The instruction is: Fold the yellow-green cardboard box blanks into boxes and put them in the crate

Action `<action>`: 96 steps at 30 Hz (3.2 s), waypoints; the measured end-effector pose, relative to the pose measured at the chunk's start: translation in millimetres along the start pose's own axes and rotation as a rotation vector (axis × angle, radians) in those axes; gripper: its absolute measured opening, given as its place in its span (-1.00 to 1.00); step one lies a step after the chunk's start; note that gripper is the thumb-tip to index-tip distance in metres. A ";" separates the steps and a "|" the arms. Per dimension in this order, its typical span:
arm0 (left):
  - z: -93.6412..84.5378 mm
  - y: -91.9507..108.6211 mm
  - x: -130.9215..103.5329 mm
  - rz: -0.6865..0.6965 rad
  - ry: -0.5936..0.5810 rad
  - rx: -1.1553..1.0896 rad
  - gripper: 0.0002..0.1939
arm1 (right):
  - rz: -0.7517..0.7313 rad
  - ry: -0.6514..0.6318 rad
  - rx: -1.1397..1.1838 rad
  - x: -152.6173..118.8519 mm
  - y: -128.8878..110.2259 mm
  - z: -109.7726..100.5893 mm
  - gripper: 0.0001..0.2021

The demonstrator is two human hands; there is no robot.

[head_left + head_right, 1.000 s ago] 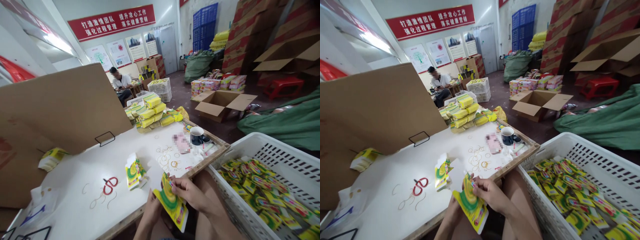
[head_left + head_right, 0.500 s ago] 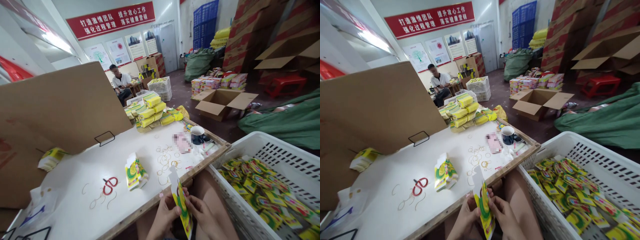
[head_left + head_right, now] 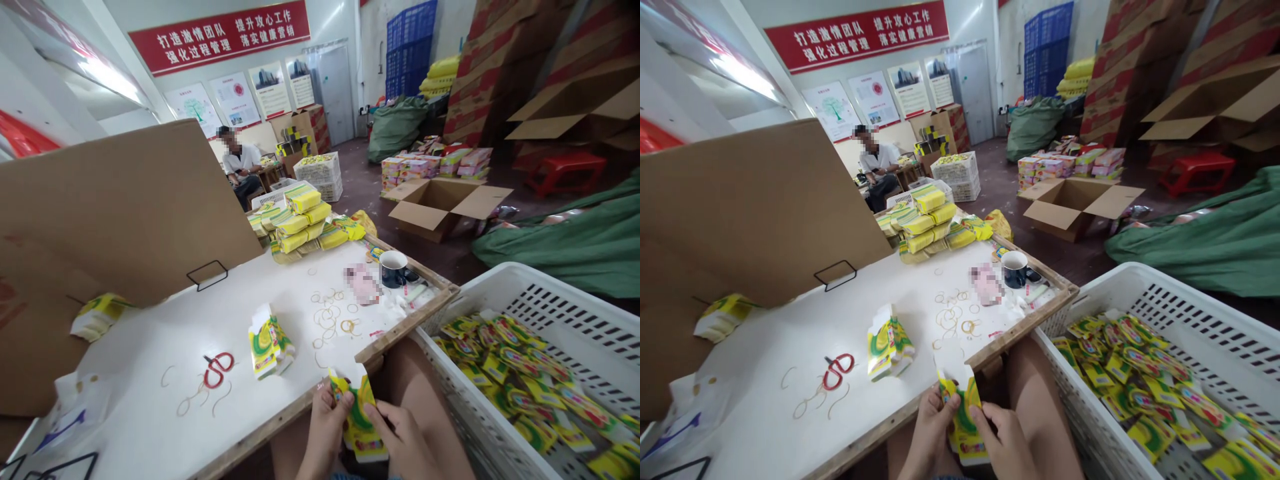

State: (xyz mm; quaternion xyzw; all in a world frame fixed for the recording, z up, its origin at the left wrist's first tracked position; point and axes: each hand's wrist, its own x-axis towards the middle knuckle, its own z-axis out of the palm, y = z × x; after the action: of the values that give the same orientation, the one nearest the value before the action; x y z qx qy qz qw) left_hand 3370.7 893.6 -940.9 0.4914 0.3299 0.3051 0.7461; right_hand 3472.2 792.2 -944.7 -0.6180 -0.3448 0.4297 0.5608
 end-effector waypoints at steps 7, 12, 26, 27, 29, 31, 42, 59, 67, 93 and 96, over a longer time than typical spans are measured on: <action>8.7 20.9 -15.7 0.066 0.032 0.158 -0.33 | 0.002 0.202 -0.007 4.0 3.4 0.2 -0.45; 5.6 25.5 -22.4 0.045 -0.116 0.136 -0.26 | -0.104 0.208 0.076 0.2 -10.0 -12.9 -0.39; 5.0 44.1 -27.2 -0.055 -0.463 0.027 -0.62 | -0.023 -0.153 0.201 0.4 -23.3 -36.9 -0.65; 5.5 43.1 -27.4 -0.065 -0.463 0.021 -0.64 | -0.030 -0.162 0.192 0.9 -25.0 -37.8 -0.66; 6.7 41.9 -27.6 -0.080 -0.461 0.025 -0.67 | -0.060 -0.153 0.133 2.4 -28.6 -39.7 -0.67; 8.7 41.6 -28.3 -0.081 -0.448 0.053 -0.66 | -0.115 -0.105 0.051 4.5 -31.7 -41.0 -0.67; 8.1 40.3 -20.5 -0.050 -0.363 0.225 -0.32 | -0.219 0.133 0.067 12.3 -26.0 -50.4 -0.56; 14.7 47.3 -18.1 -0.011 -0.349 0.363 -0.39 | -0.062 0.033 -0.388 19.6 -36.6 -49.7 -0.73; 15.1 43.5 -9.1 -0.032 -0.301 0.242 -0.41 | -0.196 0.052 -0.346 21.1 -40.2 -53.8 -0.66; -105.7 100.1 10.6 0.689 0.508 1.438 -0.73 | -0.305 0.703 -0.123 10.4 -50.7 -55.9 -0.73; -69.9 91.5 0.3 1.137 0.482 1.277 -0.68 | -0.129 0.407 0.109 9.3 -60.4 -29.2 -0.61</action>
State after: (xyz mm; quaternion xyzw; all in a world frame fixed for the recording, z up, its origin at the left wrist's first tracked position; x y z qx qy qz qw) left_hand 3303.5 961.3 -876.4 0.8257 0.2913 0.4825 -0.0246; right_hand 3506.0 797.2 -886.2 -0.6373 -0.2396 0.2773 0.6779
